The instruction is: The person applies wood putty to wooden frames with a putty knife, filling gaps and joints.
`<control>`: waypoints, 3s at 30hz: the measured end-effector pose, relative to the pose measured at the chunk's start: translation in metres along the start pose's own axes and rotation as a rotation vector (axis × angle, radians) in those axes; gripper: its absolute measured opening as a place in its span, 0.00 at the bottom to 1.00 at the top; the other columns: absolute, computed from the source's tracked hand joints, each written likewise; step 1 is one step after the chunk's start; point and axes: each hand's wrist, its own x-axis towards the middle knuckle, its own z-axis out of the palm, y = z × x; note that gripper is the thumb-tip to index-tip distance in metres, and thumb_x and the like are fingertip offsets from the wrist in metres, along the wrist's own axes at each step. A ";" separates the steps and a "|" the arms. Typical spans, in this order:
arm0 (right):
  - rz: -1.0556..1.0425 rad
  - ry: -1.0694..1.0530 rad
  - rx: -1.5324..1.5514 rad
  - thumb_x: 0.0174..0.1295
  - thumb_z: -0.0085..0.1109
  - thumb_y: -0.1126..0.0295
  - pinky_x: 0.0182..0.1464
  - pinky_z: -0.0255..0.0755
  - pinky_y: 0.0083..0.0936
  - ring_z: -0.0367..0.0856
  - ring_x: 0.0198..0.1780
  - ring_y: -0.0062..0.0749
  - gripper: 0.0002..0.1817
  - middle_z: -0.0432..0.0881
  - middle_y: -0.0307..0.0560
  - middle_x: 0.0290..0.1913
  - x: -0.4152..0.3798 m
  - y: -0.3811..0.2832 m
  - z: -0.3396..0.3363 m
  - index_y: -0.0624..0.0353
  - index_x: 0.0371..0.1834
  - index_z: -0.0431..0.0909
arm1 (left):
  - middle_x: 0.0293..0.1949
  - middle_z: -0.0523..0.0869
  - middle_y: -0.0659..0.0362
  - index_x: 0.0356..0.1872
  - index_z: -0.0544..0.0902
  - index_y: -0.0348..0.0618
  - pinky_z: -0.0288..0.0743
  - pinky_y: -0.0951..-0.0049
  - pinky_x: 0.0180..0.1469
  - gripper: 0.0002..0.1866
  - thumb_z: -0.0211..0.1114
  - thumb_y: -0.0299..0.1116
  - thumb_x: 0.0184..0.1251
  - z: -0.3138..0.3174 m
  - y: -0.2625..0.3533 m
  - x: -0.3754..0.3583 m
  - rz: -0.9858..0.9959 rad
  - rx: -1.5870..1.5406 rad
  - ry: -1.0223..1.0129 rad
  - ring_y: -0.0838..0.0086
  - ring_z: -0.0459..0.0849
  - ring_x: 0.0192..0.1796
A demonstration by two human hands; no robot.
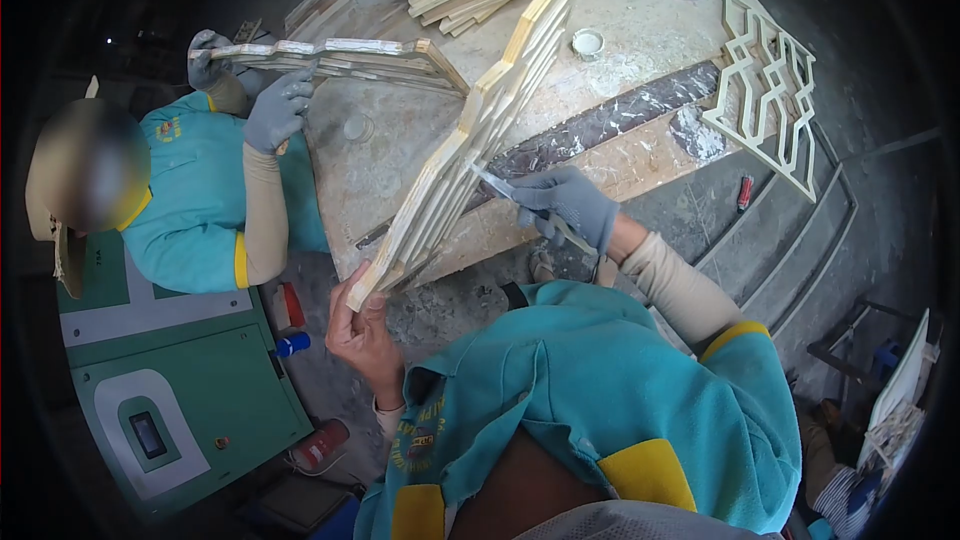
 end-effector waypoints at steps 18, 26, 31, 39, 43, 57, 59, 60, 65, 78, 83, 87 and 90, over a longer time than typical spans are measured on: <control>-0.745 0.382 -0.911 0.64 0.56 0.79 0.36 0.74 0.35 0.81 0.33 0.43 0.29 0.78 0.47 0.34 -0.016 0.012 0.037 0.33 0.64 0.82 | 0.50 0.85 0.49 0.57 0.82 0.25 0.78 0.71 0.57 0.19 0.69 0.30 0.72 -0.004 -0.001 -0.005 -0.009 -0.059 -0.034 0.68 0.85 0.53; -0.712 0.398 -0.984 0.66 0.57 0.73 0.35 0.76 0.40 0.80 0.31 0.49 0.24 0.78 0.49 0.36 -0.018 0.021 0.037 0.31 0.63 0.82 | 0.51 0.84 0.49 0.57 0.82 0.24 0.78 0.71 0.57 0.19 0.68 0.29 0.72 -0.004 -0.002 -0.005 -0.001 -0.077 -0.049 0.67 0.85 0.54; -0.719 0.464 -0.949 0.65 0.57 0.74 0.37 0.76 0.39 0.82 0.34 0.47 0.25 0.79 0.50 0.36 -0.002 0.016 0.025 0.33 0.63 0.82 | 0.52 0.84 0.49 0.57 0.82 0.25 0.78 0.71 0.58 0.18 0.68 0.28 0.72 -0.004 -0.001 -0.006 0.015 -0.037 -0.069 0.67 0.85 0.54; -0.696 0.346 -0.890 0.65 0.56 0.75 0.38 0.75 0.37 0.82 0.35 0.46 0.25 0.80 0.50 0.35 -0.013 0.012 0.026 0.36 0.64 0.81 | 0.52 0.84 0.49 0.57 0.82 0.25 0.79 0.72 0.57 0.18 0.68 0.27 0.72 -0.002 -0.001 -0.004 0.007 -0.079 -0.047 0.68 0.85 0.54; -0.677 0.454 -0.962 0.64 0.57 0.76 0.39 0.75 0.37 0.82 0.35 0.46 0.26 0.80 0.50 0.35 -0.004 0.018 0.028 0.36 0.64 0.82 | 0.52 0.84 0.49 0.57 0.82 0.25 0.79 0.72 0.57 0.18 0.68 0.28 0.72 -0.002 -0.001 -0.003 0.017 -0.069 -0.045 0.68 0.85 0.54; -0.698 0.190 -0.896 0.64 0.58 0.75 0.43 0.77 0.41 0.83 0.37 0.50 0.23 0.83 0.54 0.38 -0.016 0.005 0.020 0.39 0.61 0.84 | 0.49 0.86 0.51 0.55 0.84 0.27 0.77 0.71 0.56 0.19 0.70 0.33 0.71 -0.007 -0.005 0.003 0.025 -0.053 -0.024 0.69 0.85 0.52; -0.620 0.089 -0.693 0.63 0.59 0.74 0.42 0.77 0.38 0.82 0.35 0.49 0.23 0.84 0.55 0.38 -0.033 -0.002 0.010 0.39 0.61 0.84 | 0.49 0.86 0.51 0.54 0.84 0.27 0.77 0.70 0.56 0.20 0.71 0.36 0.71 -0.016 -0.012 0.007 0.028 -0.073 -0.016 0.69 0.85 0.52; -0.620 0.088 -0.696 0.63 0.59 0.74 0.42 0.77 0.38 0.82 0.35 0.49 0.23 0.84 0.55 0.38 -0.035 -0.002 0.000 0.39 0.61 0.84 | 0.49 0.86 0.51 0.53 0.85 0.27 0.77 0.70 0.56 0.21 0.71 0.38 0.70 -0.020 -0.016 0.008 0.028 -0.093 -0.006 0.69 0.85 0.52; -0.644 0.559 -0.787 0.64 0.60 0.73 0.40 0.76 0.35 0.81 0.33 0.45 0.24 0.83 0.54 0.36 -0.038 0.000 -0.027 0.38 0.62 0.83 | 0.48 0.86 0.51 0.52 0.85 0.28 0.77 0.70 0.55 0.25 0.72 0.45 0.69 -0.039 -0.030 0.007 0.007 -0.084 -0.002 0.69 0.85 0.50; -0.687 0.597 -0.944 0.65 0.60 0.70 0.35 0.75 0.38 0.81 0.33 0.45 0.23 0.77 0.47 0.33 0.004 -0.001 -0.009 0.31 0.62 0.83 | 0.44 0.87 0.51 0.49 0.87 0.28 0.76 0.71 0.49 0.29 0.74 0.51 0.65 -0.041 -0.030 -0.005 0.083 0.044 -0.014 0.70 0.84 0.45; -0.671 0.508 -1.071 0.66 0.59 0.72 0.36 0.72 0.39 0.80 0.32 0.47 0.24 0.77 0.51 0.32 -0.005 -0.008 0.000 0.32 0.63 0.82 | 0.43 0.87 0.51 0.49 0.86 0.28 0.76 0.71 0.49 0.28 0.74 0.50 0.65 -0.039 -0.031 -0.009 0.082 0.042 -0.013 0.70 0.84 0.45; -0.707 0.409 -1.032 0.65 0.57 0.71 0.38 0.77 0.42 0.81 0.32 0.49 0.23 0.79 0.50 0.35 -0.008 -0.009 -0.008 0.30 0.60 0.84 | 0.44 0.87 0.50 0.49 0.86 0.28 0.76 0.71 0.50 0.28 0.74 0.49 0.66 -0.039 -0.034 -0.008 0.082 0.014 -0.013 0.69 0.84 0.45; -0.652 0.546 -1.034 0.65 0.57 0.72 0.40 0.77 0.43 0.82 0.35 0.50 0.23 0.79 0.51 0.34 0.004 -0.010 -0.014 0.31 0.60 0.84 | 0.44 0.87 0.50 0.50 0.86 0.28 0.76 0.71 0.50 0.28 0.73 0.49 0.67 -0.038 -0.033 -0.007 0.076 0.009 -0.012 0.69 0.84 0.45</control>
